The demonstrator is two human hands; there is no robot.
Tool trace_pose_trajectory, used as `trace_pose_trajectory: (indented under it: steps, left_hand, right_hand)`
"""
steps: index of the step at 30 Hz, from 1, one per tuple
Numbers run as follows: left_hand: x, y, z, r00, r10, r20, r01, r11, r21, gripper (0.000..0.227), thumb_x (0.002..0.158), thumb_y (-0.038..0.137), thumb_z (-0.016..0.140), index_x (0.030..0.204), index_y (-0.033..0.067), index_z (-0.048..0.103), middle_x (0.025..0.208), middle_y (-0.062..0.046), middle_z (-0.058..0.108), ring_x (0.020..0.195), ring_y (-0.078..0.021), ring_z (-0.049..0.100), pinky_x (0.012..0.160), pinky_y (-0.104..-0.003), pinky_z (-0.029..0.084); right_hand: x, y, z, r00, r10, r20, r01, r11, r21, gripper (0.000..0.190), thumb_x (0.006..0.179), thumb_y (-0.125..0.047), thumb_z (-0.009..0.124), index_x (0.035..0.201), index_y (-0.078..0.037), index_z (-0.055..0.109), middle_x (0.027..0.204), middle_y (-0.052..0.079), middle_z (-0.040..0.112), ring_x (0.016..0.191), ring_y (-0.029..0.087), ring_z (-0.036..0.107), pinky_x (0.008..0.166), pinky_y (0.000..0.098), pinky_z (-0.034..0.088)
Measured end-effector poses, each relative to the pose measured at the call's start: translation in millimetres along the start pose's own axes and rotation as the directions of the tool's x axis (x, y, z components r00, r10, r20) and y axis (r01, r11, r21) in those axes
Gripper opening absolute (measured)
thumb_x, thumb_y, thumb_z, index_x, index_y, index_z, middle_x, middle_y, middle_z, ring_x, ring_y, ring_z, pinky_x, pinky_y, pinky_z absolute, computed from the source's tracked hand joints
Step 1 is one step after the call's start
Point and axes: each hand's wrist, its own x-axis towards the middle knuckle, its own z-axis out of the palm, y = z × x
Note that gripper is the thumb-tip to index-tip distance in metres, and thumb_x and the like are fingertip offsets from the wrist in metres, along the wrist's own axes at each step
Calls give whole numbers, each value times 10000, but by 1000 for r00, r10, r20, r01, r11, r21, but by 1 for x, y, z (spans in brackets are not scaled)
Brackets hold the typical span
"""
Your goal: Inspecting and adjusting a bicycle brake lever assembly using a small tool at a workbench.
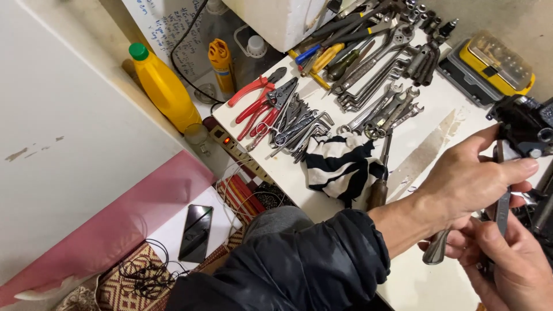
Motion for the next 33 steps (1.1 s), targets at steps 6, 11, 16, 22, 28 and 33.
trace_pose_trajectory:
  steps: [6,11,16,22,28,33]
  left_hand:
    - [11,-17,6,999,39,-36,-38,998,41,270,862,225,647,1127,176,651,814,-73,678,606,-145,626,530,-300,515]
    - [9,-15,7,999,31,7,-30,988,-149,190,868,128,681,1053,112,643,768,-47,590,598,-136,574,495,-261,539]
    - [-1,-6,5,1000,10,11,-7,974,-226,217,880,33,693,1095,53,671,863,-72,602,678,-143,569,577,-283,588]
    - [12,-30,-3,995,82,57,-64,960,-272,514,829,107,796,1293,-12,611,804,-188,619,708,-237,698,666,-371,670]
    - [-11,-3,5,996,34,81,-28,997,-73,509,796,165,807,1186,-95,608,857,-215,641,811,-327,736,802,-489,641]
    - [-13,10,11,995,-82,50,72,982,176,243,901,224,660,981,15,564,840,-131,658,680,-212,659,526,-323,528]
  right_hand:
    - [-6,-14,28,995,78,-65,-73,994,79,124,1039,-107,599,1130,-26,575,922,96,643,770,163,629,737,319,567]
    - [-16,-40,66,998,55,-17,-51,983,176,166,886,-27,697,971,11,559,736,167,632,609,285,652,587,434,583]
    - [-16,-43,72,997,43,66,-57,975,215,172,878,-33,710,918,-6,544,632,123,556,492,274,595,474,402,542]
    - [-11,-16,71,982,-187,-19,184,940,286,194,831,-22,767,926,31,606,605,166,604,411,280,636,413,384,577]
    - [-7,-17,71,978,-206,-28,204,927,314,191,842,-50,767,909,38,611,583,182,596,390,282,624,387,390,556]
    - [-11,-29,69,998,-10,58,-7,959,282,282,843,-196,775,853,19,594,651,140,611,460,242,572,427,361,463]
